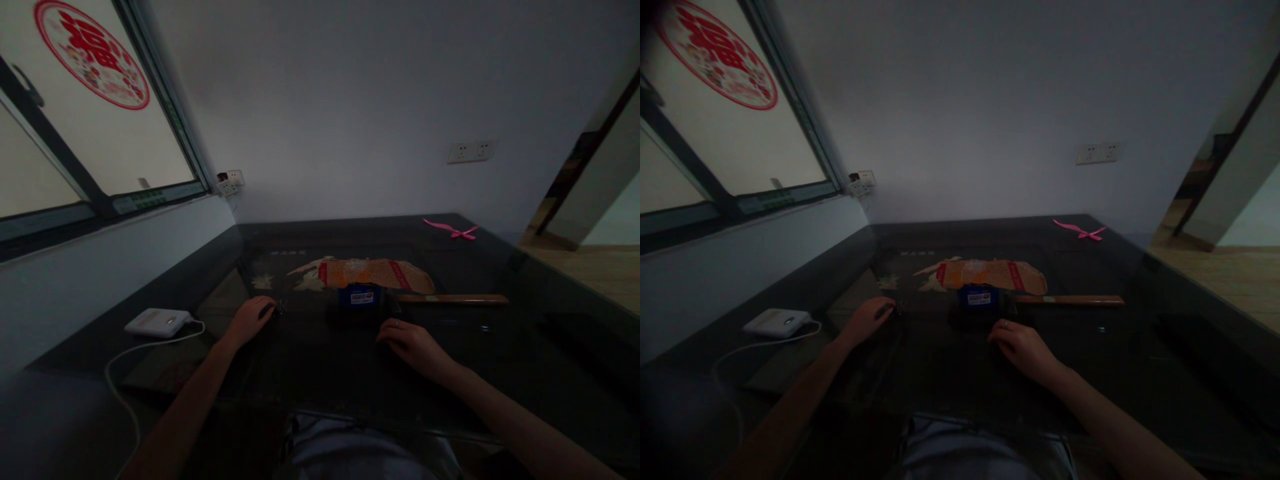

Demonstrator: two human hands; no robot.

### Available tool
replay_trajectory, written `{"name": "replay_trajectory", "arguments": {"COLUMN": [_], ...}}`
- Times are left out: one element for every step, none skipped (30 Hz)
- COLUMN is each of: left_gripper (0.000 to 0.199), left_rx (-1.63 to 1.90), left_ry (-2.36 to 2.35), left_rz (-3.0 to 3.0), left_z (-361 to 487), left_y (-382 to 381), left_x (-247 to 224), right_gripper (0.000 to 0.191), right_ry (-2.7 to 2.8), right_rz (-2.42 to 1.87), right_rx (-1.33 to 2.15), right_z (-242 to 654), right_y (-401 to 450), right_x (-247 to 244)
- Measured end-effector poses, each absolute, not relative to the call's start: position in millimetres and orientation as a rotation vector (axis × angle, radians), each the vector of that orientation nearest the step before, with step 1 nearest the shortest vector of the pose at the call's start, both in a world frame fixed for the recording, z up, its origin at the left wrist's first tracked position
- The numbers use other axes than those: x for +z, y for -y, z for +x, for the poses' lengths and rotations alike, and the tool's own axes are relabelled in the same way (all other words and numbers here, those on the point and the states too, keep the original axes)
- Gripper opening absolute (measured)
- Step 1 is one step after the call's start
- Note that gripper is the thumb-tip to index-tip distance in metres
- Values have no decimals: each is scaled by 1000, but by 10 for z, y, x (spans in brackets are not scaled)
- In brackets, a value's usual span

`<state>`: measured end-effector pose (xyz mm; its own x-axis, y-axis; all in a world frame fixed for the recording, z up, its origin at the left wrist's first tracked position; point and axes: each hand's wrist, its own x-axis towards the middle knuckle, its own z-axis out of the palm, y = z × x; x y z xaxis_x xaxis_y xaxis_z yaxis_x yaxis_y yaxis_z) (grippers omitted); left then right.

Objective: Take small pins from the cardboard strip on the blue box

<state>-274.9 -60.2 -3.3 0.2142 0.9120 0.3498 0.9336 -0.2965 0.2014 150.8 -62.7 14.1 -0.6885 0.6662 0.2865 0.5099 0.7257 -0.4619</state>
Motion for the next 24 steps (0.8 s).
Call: {"name": "replay_trajectory", "arguments": {"left_gripper": [26, 27, 27, 27, 28, 27, 27, 27, 27, 27, 26, 26, 25, 24, 23, 21, 20, 19, 18, 17, 16, 15, 14, 13], "left_rx": [-628, -625, -625, -626, -628, -626, -615, -590, -547, -482, -405, -322, -236, -155, -84, -25, 26, 74, 114, 150, 183, 215, 246, 272], "left_ry": [1827, 1820, 1813, 1806, 1800, 1799, 1800, 1802, 1800, 1791, 1773, 1745, 1711, 1674, 1635, 1597, 1562, 1527, 1495, 1466, 1439, 1411, 1381, 1351], "left_rz": [-2408, -2409, -2403, -2390, -2369, -2343, -2317, -2300, -2298, -2316, -2348, -2388, -2429, -2464, -2493, -2515, -2530, -2544, -2553, -2555, -2554, -2551, -2548, -2543], "left_z": [-2740, -2731, -2725, -2724, -2730, -2743, -2763, -2788, -2815, -2840, -2860, -2872, -2875, -2868, -2852, -2831, -2807, -2784, -2764, -2748, -2737, -2729, -2725, -2722], "left_y": [601, 597, 588, 573, 550, 519, 482, 439, 395, 350, 309, 272, 240, 214, 194, 177, 164, 153, 142, 131, 119, 106, 91, 75], "left_x": [-30, -27, -23, -19, -16, -12, -6, 4, 20, 43, 74, 113, 158, 208, 260, 311, 359, 402, 438, 466, 487, 501, 507, 508], "right_gripper": [28, 28, 28, 28, 28, 28, 28, 28, 29, 29, 29, 29, 29, 29, 29, 29, 29, 28, 28, 28, 28, 28, 28, 28], "right_ry": [2490, 2489, 2489, 2489, 2490, 2490, 2491, 2495, 2500, 2504, 2507, 2508, 2508, 2505, 2503, 2501, 2500, 2498, 2495, 2493, 2491, 2490, 2490, 2490], "right_rz": [-898, -897, -895, -892, -892, -895, -899, -903, -903, -901, -895, -890, -885, -884, -883, -881, -879, -877, -875, -872, -868, -865, -864, -868], "right_rx": [483, 480, 478, 477, 478, 480, 483, 486, 487, 487, 486, 484, 482, 479, 478, 475, 472, 470, 468, 467, 469, 471, 472, 472], "right_z": [1510, 1511, 1512, 1514, 1515, 1516, 1517, 1518, 1519, 1521, 1522, 1523, 1525, 1526, 1528, 1530, 1533, 1535, 1538, 1539, 1540, 1540, 1538, 1536], "right_y": [625, 622, 620, 617, 615, 612, 610, 608, 606, 605, 605, 605, 605, 605, 605, 604, 604, 603, 603, 604, 605, 607, 609, 612], "right_x": [136, 132, 127, 123, 120, 117, 115, 114, 114, 114, 115, 117, 117, 117, 116, 113, 109, 105, 101, 99, 100, 102, 107, 114]}}
